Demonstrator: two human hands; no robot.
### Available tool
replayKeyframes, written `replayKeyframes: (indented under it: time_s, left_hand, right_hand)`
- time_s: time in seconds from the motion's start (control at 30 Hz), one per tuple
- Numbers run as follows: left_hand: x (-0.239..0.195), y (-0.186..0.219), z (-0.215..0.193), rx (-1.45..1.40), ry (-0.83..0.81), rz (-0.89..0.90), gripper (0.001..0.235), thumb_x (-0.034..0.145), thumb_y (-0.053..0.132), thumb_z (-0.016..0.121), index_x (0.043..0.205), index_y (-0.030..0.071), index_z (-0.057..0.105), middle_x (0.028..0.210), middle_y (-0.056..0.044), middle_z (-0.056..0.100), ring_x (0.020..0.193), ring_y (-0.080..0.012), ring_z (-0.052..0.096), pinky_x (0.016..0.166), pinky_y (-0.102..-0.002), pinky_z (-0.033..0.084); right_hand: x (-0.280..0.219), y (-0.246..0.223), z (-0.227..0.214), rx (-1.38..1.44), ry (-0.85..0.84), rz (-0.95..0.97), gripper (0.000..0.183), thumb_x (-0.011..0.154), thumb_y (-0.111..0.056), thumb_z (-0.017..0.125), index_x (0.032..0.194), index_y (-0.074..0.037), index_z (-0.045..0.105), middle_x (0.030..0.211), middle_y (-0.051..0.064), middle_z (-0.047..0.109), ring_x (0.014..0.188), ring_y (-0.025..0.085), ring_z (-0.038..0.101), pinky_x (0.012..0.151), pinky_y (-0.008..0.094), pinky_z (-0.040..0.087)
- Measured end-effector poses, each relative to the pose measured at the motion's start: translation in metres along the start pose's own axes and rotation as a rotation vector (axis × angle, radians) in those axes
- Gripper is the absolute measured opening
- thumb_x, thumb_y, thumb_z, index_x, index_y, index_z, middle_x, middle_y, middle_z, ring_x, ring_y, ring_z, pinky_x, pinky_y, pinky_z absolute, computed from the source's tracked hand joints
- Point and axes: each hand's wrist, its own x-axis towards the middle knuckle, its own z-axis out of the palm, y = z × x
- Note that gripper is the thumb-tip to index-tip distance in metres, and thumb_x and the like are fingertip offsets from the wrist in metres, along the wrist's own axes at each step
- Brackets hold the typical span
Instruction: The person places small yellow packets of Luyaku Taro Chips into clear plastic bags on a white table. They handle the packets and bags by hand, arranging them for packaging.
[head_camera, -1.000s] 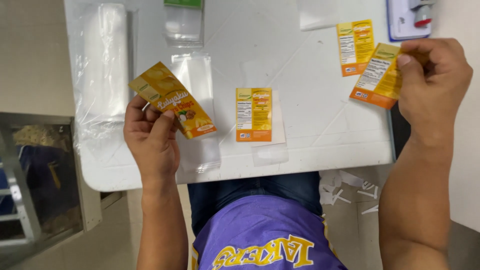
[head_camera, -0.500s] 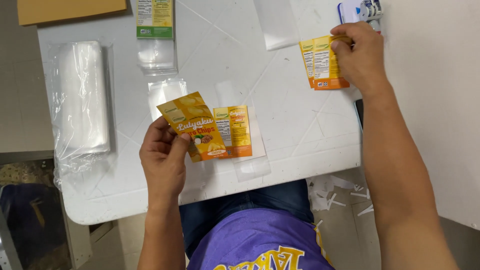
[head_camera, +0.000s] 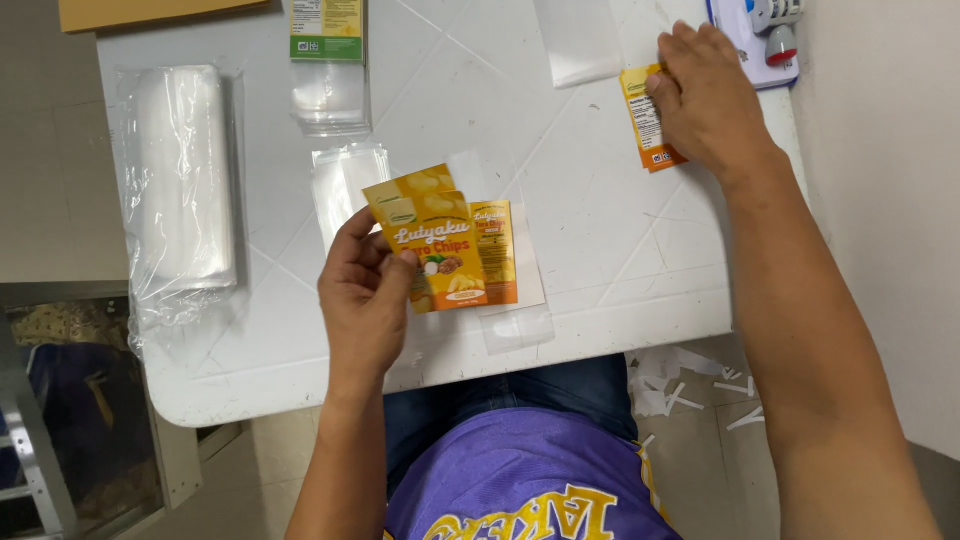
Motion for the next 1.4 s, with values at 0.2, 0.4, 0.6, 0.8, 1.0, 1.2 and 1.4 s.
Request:
replayKeyframes:
  time_s: [0.2,0.4,0.6,0.8,1.0,1.2,1.4]
  left_hand:
    - [0.0,-0.007,0.029,-0.069,-0.028,-0.103,0.064,0.09,-0.004,0.058,0.151,0.011,0.042,0.103,-0.014,0.072,0.086,-0.0143,0.071,0.077,-0.031,0.063]
    - [0.001,-0.015,0.066,0.06,-0.116,-0.091,0.057,0.093,0.004,0.062,0.147,0.012,0.047,0.097,-0.007,0.07,0.077,-0.0077,0.067,0.072,-0.021,0.057]
    - [0.003,-0.028,0.094,0.213,-0.252,0.052,0.05,0.093,0.009,0.065,0.142,0.012,0.056,0.102,-0.012,0.079,0.078,-0.0213,0.076,0.067,-0.033,0.06]
    - [0.021,-0.007,0.073,0.378,-0.318,0.171,0.047,0.092,0.015,0.071,0.137,0.006,0.06,0.122,-0.02,0.073,0.112,-0.0374,0.072,0.095,-0.042,0.062]
    - [0.063,0.027,0.007,0.491,-0.208,0.206,0.034,0.095,0.019,0.07,0.129,0.014,0.068,0.112,-0.01,0.078,0.105,-0.0287,0.077,0.088,-0.039,0.063]
    - [0.095,0.04,-0.036,0.506,-0.137,0.278,0.025,0.098,0.011,0.065,0.122,0.003,0.071,0.102,-0.017,0.078,0.088,-0.0295,0.077,0.078,-0.039,0.063]
    - [0.114,0.016,-0.054,0.496,-0.1,0.223,0.024,0.095,0.021,0.065,0.113,0.008,0.074,0.092,-0.004,0.08,0.073,-0.014,0.079,0.071,-0.025,0.059]
  right_hand:
    - [-0.017,0.017,0.022,-0.147,0.104,-0.163,0.039,0.112,-0.017,0.047,0.138,0.01,0.059,0.15,0.031,0.053,0.138,0.046,0.043,0.116,0.053,0.032]
    - [-0.072,-0.036,0.008,0.113,0.251,-0.145,0.041,0.11,-0.015,0.058,0.142,0.01,0.059,0.142,0.029,0.061,0.131,0.044,0.051,0.109,0.053,0.039]
    - [-0.112,-0.054,0.044,1.125,0.063,0.026,0.062,0.093,0.007,0.07,0.15,0.002,0.048,0.104,0.01,0.068,0.099,0.013,0.067,0.098,0.028,0.057]
    - [-0.104,-0.037,0.029,0.802,0.121,0.112,0.048,0.098,-0.004,0.072,0.143,-0.004,0.058,0.088,0.007,0.067,0.08,0.009,0.061,0.078,0.021,0.052]
    - [-0.095,-0.045,0.029,0.064,0.382,-0.123,0.046,0.095,-0.017,0.08,0.135,0.002,0.069,0.122,0.022,0.063,0.098,0.035,0.063,0.081,0.042,0.055]
    - [-0.017,-0.076,0.0,0.139,0.39,-0.23,0.034,0.095,-0.008,0.084,0.125,0.006,0.073,0.105,0.018,0.068,0.092,0.034,0.069,0.07,0.033,0.059]
    - [0.133,-0.098,-0.01,0.114,0.243,-0.125,0.03,0.101,-0.029,0.08,0.119,-0.007,0.071,0.104,0.005,0.073,0.09,0.015,0.068,0.084,0.033,0.052]
